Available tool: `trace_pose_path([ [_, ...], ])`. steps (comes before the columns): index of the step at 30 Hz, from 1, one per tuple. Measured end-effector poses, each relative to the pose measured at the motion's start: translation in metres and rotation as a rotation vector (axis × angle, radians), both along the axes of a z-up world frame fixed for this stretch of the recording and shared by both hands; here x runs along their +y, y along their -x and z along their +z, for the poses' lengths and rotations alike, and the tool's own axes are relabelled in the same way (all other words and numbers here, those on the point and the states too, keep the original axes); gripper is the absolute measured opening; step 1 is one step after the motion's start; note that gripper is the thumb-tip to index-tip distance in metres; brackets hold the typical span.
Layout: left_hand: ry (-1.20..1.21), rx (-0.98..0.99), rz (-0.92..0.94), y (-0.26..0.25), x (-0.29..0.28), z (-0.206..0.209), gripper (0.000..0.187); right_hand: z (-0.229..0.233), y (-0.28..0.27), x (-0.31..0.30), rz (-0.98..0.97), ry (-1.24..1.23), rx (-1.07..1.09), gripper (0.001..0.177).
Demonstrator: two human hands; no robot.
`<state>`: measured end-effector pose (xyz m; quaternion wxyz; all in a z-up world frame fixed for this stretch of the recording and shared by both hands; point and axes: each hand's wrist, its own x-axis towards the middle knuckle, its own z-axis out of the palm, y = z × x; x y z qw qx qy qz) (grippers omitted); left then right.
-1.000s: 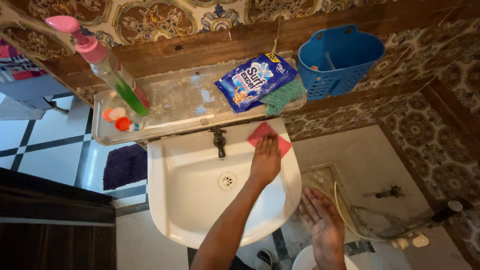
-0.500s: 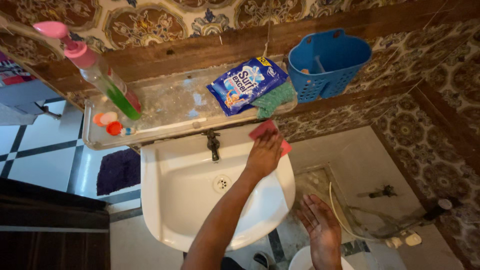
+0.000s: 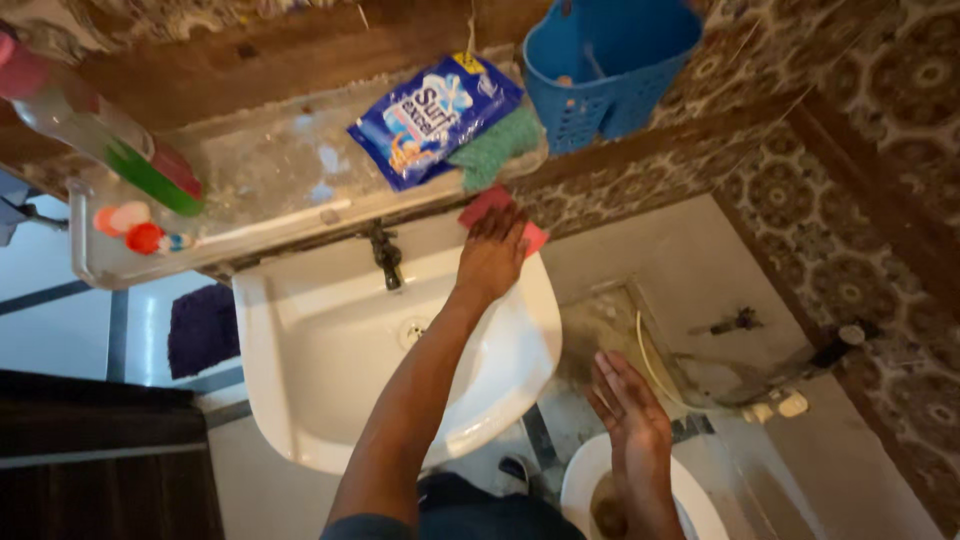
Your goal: The person wipes the interior and rim of a white bathroom sink using a pink cloth. They repeatedly rub the basin, faucet, and surrounding countertop area, occasionally rinsing the cloth under the tap.
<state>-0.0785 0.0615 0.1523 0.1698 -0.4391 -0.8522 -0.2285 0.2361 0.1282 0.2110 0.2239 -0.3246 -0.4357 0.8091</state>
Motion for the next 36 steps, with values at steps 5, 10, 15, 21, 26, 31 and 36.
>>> trace_pose_path([
  [5, -0.038, 0.055, 0.002, -0.069, -0.008, -0.015, 0.051, -0.005, 0.009, -0.001, 0.035, -0.041, -0.01, 0.052],
  [10, -0.019, -0.136, -0.011, -0.12, -0.028, 0.006, 0.053, -0.006, 0.02, 0.003, 0.088, -0.078, 0.048, 0.052],
  [15, -0.049, -0.108, 0.109, -0.088, -0.007, 0.012, 0.055, -0.001, 0.021, -0.004, 0.095, -0.061, 0.037, 0.05],
  [21, -0.065, -0.124, 0.169, -0.108, -0.003, 0.014, 0.06, -0.002, 0.013, 0.002, 0.052, -0.032, 0.002, 0.049],
  [26, -0.063, -0.341, 0.035, -0.174, -0.041, 0.018, 0.066, -0.005, 0.006, 0.007, 0.067, -0.037, 0.058, 0.048],
  [31, -0.059, -0.276, 0.083, -0.196, -0.039, 0.021, 0.071, -0.003, 0.011, 0.005, 0.084, -0.032, 0.031, 0.049],
  [36, -0.062, -0.268, 0.189, -0.182, -0.021, 0.024, 0.072, 0.0, 0.014, 0.003, 0.082, -0.045, 0.007, 0.05],
])
